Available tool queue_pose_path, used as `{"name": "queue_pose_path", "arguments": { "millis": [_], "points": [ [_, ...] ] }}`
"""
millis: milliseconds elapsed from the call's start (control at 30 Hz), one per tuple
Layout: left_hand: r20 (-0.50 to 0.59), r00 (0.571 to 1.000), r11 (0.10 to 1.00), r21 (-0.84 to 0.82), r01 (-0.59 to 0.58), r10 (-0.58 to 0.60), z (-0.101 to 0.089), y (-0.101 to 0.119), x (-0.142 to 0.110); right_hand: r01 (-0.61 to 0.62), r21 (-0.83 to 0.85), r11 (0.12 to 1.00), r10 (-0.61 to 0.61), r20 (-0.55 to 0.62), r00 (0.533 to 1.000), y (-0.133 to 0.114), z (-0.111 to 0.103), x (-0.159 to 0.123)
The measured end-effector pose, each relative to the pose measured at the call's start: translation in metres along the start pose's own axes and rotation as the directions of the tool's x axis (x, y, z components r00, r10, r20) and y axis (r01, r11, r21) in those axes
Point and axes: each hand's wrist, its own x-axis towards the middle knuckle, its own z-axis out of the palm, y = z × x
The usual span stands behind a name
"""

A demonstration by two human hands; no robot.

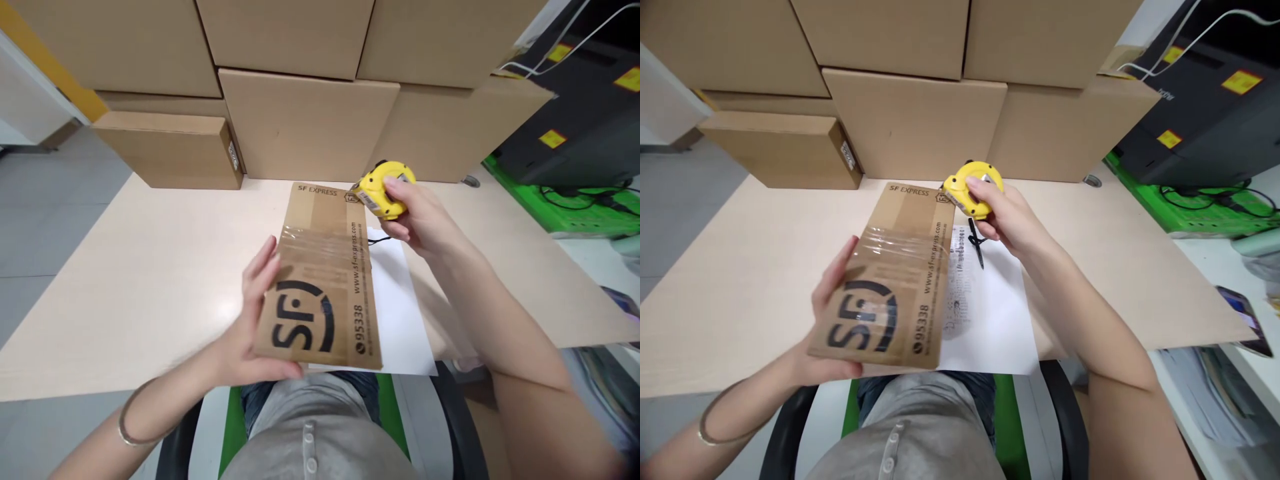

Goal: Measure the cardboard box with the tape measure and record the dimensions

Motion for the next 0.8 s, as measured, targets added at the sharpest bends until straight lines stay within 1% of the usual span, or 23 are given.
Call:
{"name": "queue_pose_path", "arguments": {
  "millis": [33, 67, 133, 167, 233, 300, 333, 367, 400, 433, 467, 533, 600, 633, 733, 800],
  "points": [
    [0.025, 1.000, 1.000, 0.021, -0.009, 0.008, 0.010, 0.004, -0.005, -0.004, 0.002, 1.000, 0.004, 0.024, 1.000, 0.004, 0.003, 0.006],
    [0.037, 0.999, 0.999, 0.038, 0.012, -0.014, 0.018, 0.007, -0.010, -0.010, -0.002, 1.000, 0.010, 0.051, 0.999, 0.009, 0.005, 0.011],
    [0.023, 0.999, 0.998, 0.060, 0.031, -0.032, 0.031, 0.008, -0.021, -0.028, -0.015, 0.999, 0.030, 0.108, 0.994, 0.017, 0.007, 0.016],
    [0.015, 0.999, 0.997, 0.062, 0.039, -0.040, 0.033, 0.007, -0.025, -0.039, -0.027, 0.999, 0.042, 0.137, 0.990, 0.020, 0.007, 0.017],
    [0.027, 0.998, 0.997, 0.054, 0.058, -0.060, 0.033, 0.005, -0.030, -0.046, -0.056, 0.997, 0.055, 0.175, 0.983, 0.022, 0.006, 0.018],
    [0.033, 0.996, 0.997, 0.019, 0.081, -0.081, 0.027, 0.002, -0.027, -0.013, -0.093, 0.996, 0.028, 0.165, 0.986, 0.019, 0.004, 0.017],
    [0.006, 0.995, 0.995, -0.008, 0.097, -0.097, 0.023, -0.001, -0.021, 0.026, -0.117, 0.993, -0.009, 0.144, 0.990, 0.016, 0.004, 0.016],
    [-0.051, 0.991, 0.992, -0.045, 0.118, -0.120, 0.020, -0.005, -0.014, 0.078, -0.149, 0.986, -0.060, 0.122, 0.991, 0.011, 0.004, 0.016],
    [-0.121, 0.979, 0.984, -0.088, 0.154, -0.164, 0.017, -0.011, -0.004, 0.140, -0.191, 0.972, -0.120, 0.110, 0.987, 0.007, 0.005, 0.015],
    [-0.212, 0.953, 0.973, -0.135, 0.190, -0.215, 0.015, -0.017, 0.008, 0.207, -0.242, 0.948, -0.183, 0.118, 0.976, 0.002, 0.007, 0.014],
    [-0.253, 0.928, 0.955, -0.191, 0.228, -0.272, 0.015, -0.024, 0.020, 0.279, -0.292, 0.915, -0.246, 0.145, 0.958, -0.001, 0.011, 0.013],
    [-0.282, 0.901, 0.921, -0.307, 0.241, -0.330, 0.019, -0.037, 0.045, 0.419, -0.363, 0.832, -0.349, 0.244, 0.905, -0.006, 0.019, 0.014],
    [-0.292, 0.881, 0.879, -0.415, 0.235, -0.373, 0.027, -0.046, 0.066, 0.545, -0.377, 0.749, -0.426, 0.356, 0.832, -0.005, 0.031, 0.017],
    [-0.274, 0.870, 0.839, -0.488, 0.240, -0.409, 0.032, -0.048, 0.075, 0.599, -0.368, 0.712, -0.455, 0.407, 0.792, -0.003, 0.036, 0.019],
    [-0.222, 0.834, 0.694, -0.679, 0.240, -0.506, 0.044, -0.049, 0.089, 0.700, -0.320, 0.638, -0.483, 0.541, 0.689, 0.003, 0.051, 0.027],
    [-0.229, 0.808, 0.644, -0.731, 0.225, -0.543, 0.047, -0.050, 0.090, 0.725, -0.285, 0.627, -0.466, 0.608, 0.643, 0.005, 0.056, 0.031]
  ]
}}
